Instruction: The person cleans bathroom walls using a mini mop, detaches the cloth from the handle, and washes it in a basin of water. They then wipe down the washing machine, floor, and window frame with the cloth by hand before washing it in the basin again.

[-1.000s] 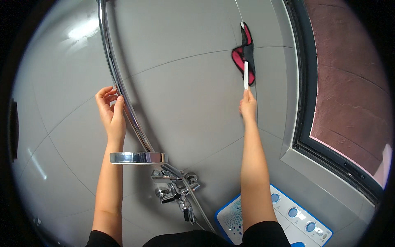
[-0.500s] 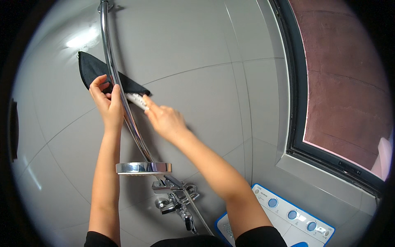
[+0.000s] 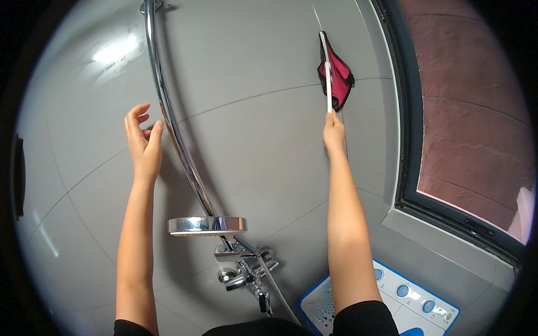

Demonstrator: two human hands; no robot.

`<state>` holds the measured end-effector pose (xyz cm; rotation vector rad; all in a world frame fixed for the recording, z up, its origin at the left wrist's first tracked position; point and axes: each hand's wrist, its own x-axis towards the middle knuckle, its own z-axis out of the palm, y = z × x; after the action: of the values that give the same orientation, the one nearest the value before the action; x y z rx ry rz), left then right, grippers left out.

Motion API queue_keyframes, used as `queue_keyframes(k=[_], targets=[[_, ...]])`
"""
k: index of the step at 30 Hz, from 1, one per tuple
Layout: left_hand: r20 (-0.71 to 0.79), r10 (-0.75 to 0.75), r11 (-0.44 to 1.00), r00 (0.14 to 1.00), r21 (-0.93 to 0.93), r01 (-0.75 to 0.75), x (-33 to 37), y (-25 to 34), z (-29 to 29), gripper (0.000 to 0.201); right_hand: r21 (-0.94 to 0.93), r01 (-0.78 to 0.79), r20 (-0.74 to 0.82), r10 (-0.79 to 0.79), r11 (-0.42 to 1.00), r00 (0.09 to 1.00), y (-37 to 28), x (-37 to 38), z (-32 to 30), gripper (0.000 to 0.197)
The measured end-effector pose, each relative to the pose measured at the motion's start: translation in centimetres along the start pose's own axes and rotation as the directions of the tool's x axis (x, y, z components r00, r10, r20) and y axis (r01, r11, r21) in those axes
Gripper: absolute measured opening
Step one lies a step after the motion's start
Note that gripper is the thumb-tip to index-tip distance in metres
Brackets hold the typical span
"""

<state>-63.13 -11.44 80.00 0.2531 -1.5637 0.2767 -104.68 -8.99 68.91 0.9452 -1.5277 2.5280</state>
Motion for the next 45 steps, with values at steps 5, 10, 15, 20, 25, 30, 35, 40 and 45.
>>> queue_keyframes(k=[5,10,15,20,25,30,35,40,45], targets=[[0.055,-0.05,0.975,0.997,-0.214,0.061,0.5,1.0,1.4,0.045,-0.103,0.268,-0.006,-0.27,0.958,0.963,-1.4,-2.3,3.5,0.042],[0.058,-0.02,0.981,0.998,-0.189,0.031,1.0,1.1,0.9,0.056,-0.097,0.608,0.315,-0.555,0.788,0.77,-7.6,-11.4,9.3,0.049],[0.039,0.017,0.978,0.999,-0.21,-0.009,0.9,0.7,1.2,0.061,-0.157,0.728,0.44,-0.613,0.668,0.657,-13.5,-11.6,11.7,0.049],[0.086,0.002,0.984,0.996,-0.178,0.013,0.9,0.7,1.4,0.06,-0.261,0.625,0.271,-0.565,0.736,0.779,-16.7,-5.3,11.0,0.048],[0.081,0.047,0.989,0.996,-0.143,-0.035,1.2,0.3,0.9,0.061,-0.187,0.721,0.386,-0.625,0.668,0.679,-16.6,-9.4,12.6,0.048],[0.044,0.074,0.986,0.996,-0.155,-0.067,1.6,1.5,1.7,0.063,-0.295,0.643,0.415,-0.511,0.707,0.753,-17.9,-9.1,11.5,0.048],[0.03,0.101,0.981,0.994,-0.168,-0.095,1.7,0.4,2.5,0.063,-0.277,0.615,0.395,-0.496,0.738,0.773,-18.0,-10.1,11.6,0.046],[-0.047,0.149,0.985,0.988,-0.08,-0.152,3.1,0.1,1.1,0.055,-0.248,0.621,0.476,-0.465,0.744,0.747,-14.6,-13.2,9.6,0.046],[-0.135,0.227,0.972,0.964,0.099,-0.215,8.0,-1.2,2.3,0.046,-0.255,0.69,0.36,-0.596,0.677,0.718,-19.7,-7.6,10.8,0.043]])
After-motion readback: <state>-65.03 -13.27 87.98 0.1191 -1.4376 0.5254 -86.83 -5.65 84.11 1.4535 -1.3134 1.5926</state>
